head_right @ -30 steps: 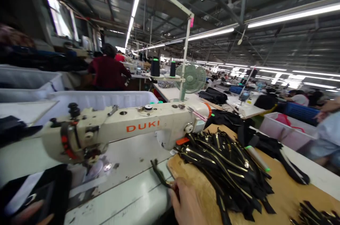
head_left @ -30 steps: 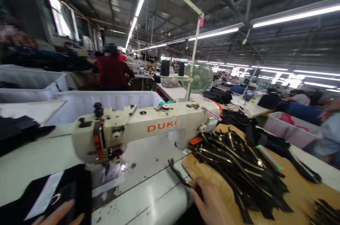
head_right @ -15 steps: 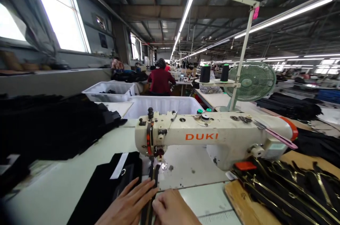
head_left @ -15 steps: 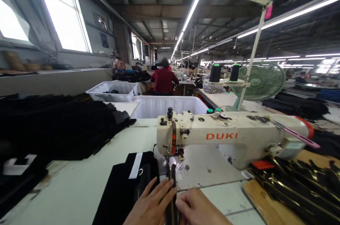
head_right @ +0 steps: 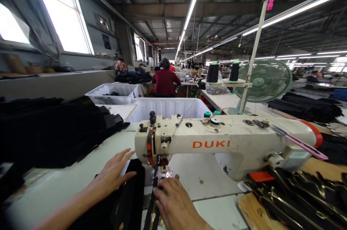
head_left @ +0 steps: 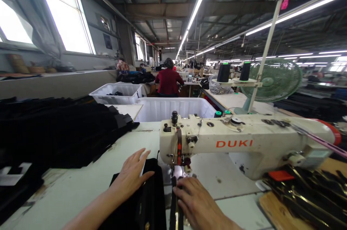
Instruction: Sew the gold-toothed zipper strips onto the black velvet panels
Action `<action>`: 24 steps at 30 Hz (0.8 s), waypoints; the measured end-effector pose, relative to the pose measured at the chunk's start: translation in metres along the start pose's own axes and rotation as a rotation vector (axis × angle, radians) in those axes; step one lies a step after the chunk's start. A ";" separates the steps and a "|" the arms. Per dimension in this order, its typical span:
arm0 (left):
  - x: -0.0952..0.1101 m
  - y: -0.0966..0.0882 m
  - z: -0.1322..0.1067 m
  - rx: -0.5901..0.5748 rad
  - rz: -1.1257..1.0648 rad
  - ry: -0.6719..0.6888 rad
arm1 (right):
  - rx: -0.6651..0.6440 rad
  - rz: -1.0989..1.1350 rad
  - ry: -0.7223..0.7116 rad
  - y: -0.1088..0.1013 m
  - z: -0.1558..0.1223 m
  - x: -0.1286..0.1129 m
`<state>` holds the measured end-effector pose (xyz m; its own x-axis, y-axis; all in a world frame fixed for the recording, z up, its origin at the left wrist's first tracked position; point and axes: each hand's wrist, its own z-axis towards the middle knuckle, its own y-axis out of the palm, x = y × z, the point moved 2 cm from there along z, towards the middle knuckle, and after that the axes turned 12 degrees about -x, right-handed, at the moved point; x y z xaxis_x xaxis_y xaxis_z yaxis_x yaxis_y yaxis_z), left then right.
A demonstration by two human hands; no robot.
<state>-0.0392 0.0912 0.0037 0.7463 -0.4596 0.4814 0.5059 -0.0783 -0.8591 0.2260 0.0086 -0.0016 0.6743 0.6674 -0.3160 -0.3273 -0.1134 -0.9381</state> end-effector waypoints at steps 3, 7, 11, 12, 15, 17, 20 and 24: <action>-0.005 0.000 0.014 -0.069 -0.077 0.012 | -0.008 0.021 0.007 -0.002 -0.003 -0.001; 0.019 0.011 0.015 -0.146 -0.197 0.052 | -0.034 0.031 0.020 -0.004 -0.003 0.000; 0.039 0.022 0.002 -0.102 -0.177 0.037 | -0.039 0.048 0.005 -0.007 -0.002 -0.002; 0.042 0.024 -0.003 -0.068 -0.155 0.031 | -0.034 0.044 0.005 -0.007 -0.002 -0.003; 0.050 0.032 -0.026 -0.037 -0.049 0.134 | -0.025 0.017 0.007 -0.008 -0.003 -0.004; 0.056 0.036 -0.040 -0.069 0.064 0.273 | -0.029 0.000 0.002 -0.008 -0.003 -0.005; 0.060 0.040 -0.051 -0.068 0.206 0.371 | -0.029 -0.013 0.006 -0.009 -0.004 -0.008; 0.062 0.046 -0.049 -0.072 0.287 0.367 | -0.045 -0.006 0.012 -0.010 -0.004 -0.010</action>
<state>0.0093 0.0158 -0.0146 0.6427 -0.7531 0.1407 0.2608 0.0424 -0.9645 0.2253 0.0001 0.0104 0.6841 0.6592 -0.3122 -0.2936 -0.1429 -0.9452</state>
